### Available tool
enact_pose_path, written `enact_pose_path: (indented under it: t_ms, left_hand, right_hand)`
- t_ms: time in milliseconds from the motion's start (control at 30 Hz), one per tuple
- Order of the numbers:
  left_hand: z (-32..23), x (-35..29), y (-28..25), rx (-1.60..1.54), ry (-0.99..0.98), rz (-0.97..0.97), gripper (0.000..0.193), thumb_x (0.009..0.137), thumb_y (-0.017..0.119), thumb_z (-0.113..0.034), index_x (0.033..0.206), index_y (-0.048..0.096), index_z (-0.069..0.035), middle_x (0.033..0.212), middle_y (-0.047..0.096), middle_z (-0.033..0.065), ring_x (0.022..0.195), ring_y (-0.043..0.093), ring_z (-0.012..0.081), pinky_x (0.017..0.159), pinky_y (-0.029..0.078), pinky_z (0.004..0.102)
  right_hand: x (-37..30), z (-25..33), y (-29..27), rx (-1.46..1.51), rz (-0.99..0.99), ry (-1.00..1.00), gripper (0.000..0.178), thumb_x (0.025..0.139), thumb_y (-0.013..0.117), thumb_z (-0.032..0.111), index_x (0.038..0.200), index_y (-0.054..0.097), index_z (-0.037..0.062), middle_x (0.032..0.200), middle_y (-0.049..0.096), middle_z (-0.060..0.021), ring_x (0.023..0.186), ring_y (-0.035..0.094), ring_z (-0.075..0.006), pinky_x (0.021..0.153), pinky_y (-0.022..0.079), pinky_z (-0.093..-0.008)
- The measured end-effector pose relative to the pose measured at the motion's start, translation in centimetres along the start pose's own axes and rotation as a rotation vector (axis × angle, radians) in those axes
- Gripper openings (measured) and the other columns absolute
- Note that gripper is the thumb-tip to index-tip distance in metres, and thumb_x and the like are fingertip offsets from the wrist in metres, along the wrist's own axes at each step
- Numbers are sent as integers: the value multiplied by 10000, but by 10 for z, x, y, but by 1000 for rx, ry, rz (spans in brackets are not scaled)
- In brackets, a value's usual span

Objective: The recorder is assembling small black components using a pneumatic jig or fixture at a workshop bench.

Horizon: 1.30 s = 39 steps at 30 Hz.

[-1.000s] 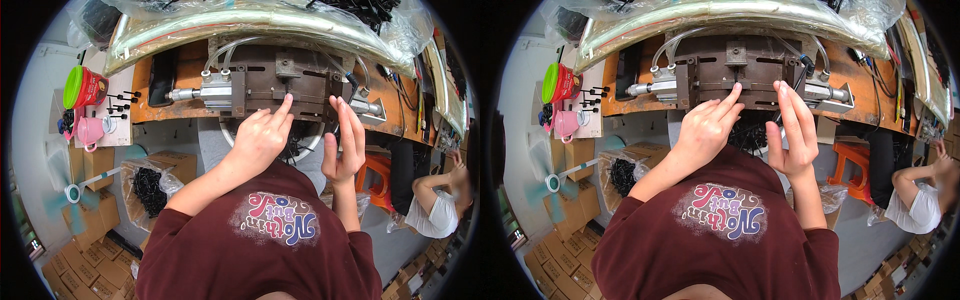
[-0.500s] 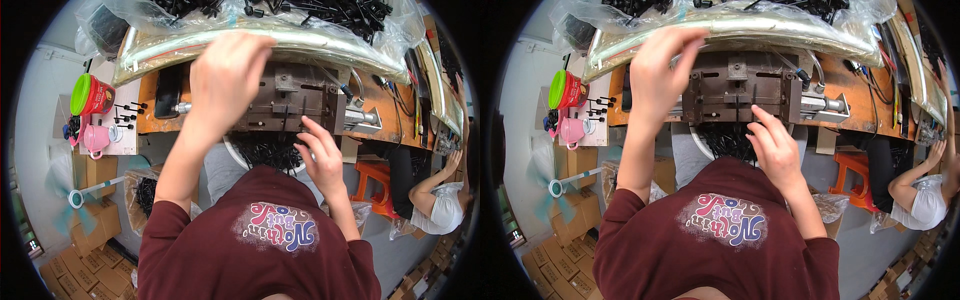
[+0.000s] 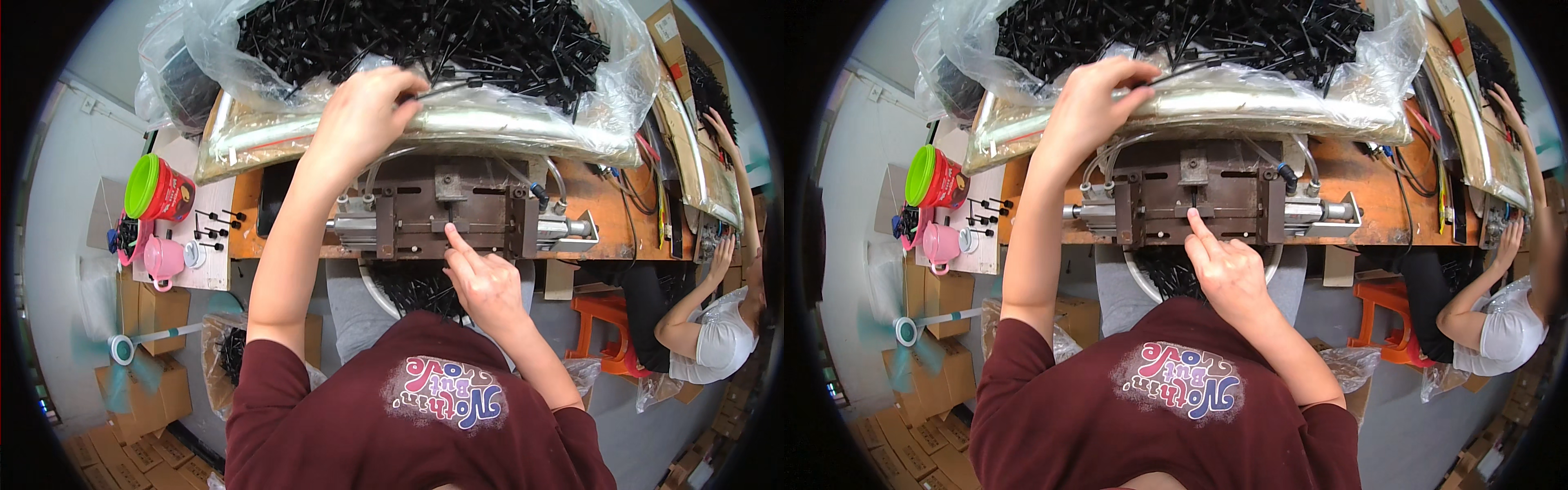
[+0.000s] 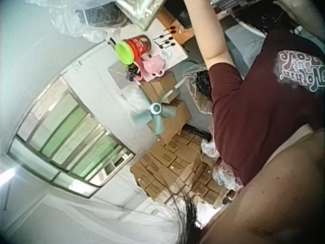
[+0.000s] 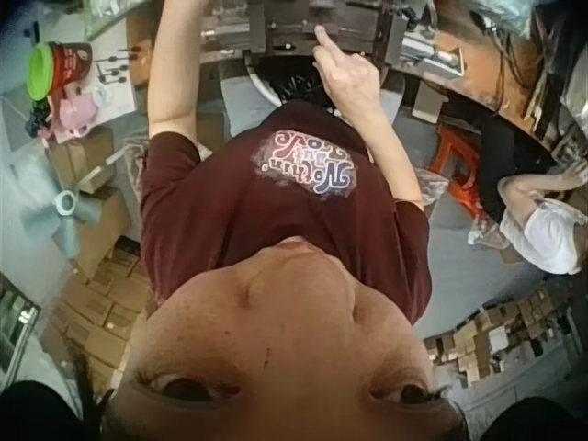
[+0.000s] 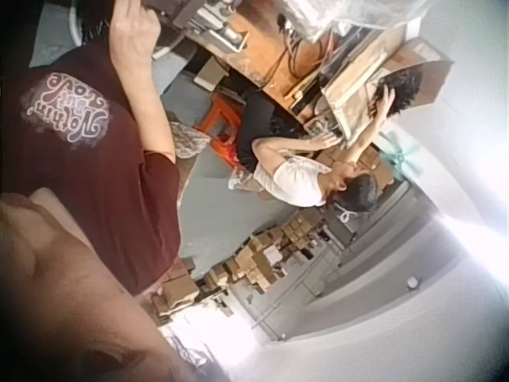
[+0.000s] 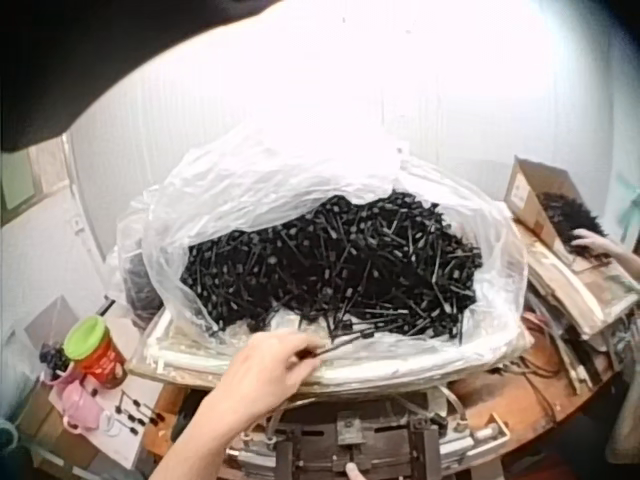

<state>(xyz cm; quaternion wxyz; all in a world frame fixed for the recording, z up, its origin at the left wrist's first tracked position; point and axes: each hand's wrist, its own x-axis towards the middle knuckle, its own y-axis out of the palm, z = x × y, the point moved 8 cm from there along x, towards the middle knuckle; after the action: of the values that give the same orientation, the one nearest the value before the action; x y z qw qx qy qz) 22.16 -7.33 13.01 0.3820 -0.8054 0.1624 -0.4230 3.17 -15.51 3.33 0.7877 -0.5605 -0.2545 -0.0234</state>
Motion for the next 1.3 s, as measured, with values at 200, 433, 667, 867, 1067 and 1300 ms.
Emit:
enact_pose_path:
  t_ms: [200,433,667,867,1067,1300]
  left_hand:
    - [-27,-28,-25,-365,-205,25,201,763,793,-81,947,738,-21,920,668,45,788,656,104,629,553,241]
    - [-74,-80,-24,-521,-128,34,273,731,776,3,1000,728,-3,1234,644,126,835,689,144,712,581,267]
    - [-96,-138,26,-273,-58,98,255,720,795,-83,951,704,-23,1302,607,137,948,680,226,799,561,326]
    - [-94,-164,53,-124,-55,40,251,719,773,-69,945,680,-16,1308,600,143,934,671,249,781,558,327]
    - [-96,-162,70,2,14,67,241,731,765,-94,945,673,-32,1304,606,142,862,686,271,798,558,338]
    - [-92,-157,75,-36,-25,109,242,718,776,-99,934,678,-49,1307,608,132,762,690,246,694,554,319]
  right_hand:
    - [16,-7,-23,155,14,-15,210,750,733,146,906,625,57,1101,691,-131,674,660,-218,597,507,-312]
    - [72,-101,-136,-156,-491,134,199,801,696,46,997,661,58,957,671,-103,872,649,-287,772,518,-384]
    - [118,-172,-117,-271,-184,335,479,728,717,42,1191,613,103,1082,629,-117,1018,611,-305,900,503,-408]
    - [130,-142,-93,-284,-287,106,313,764,689,52,1071,669,107,982,618,-60,983,603,-249,825,536,-369]
    - [129,-128,-104,-242,-372,-18,185,781,695,67,964,684,90,913,622,-49,903,619,-240,756,537,-360]
    - [122,-147,-129,-20,-434,120,140,811,689,82,950,687,59,885,641,-69,644,640,-208,642,529,-328]
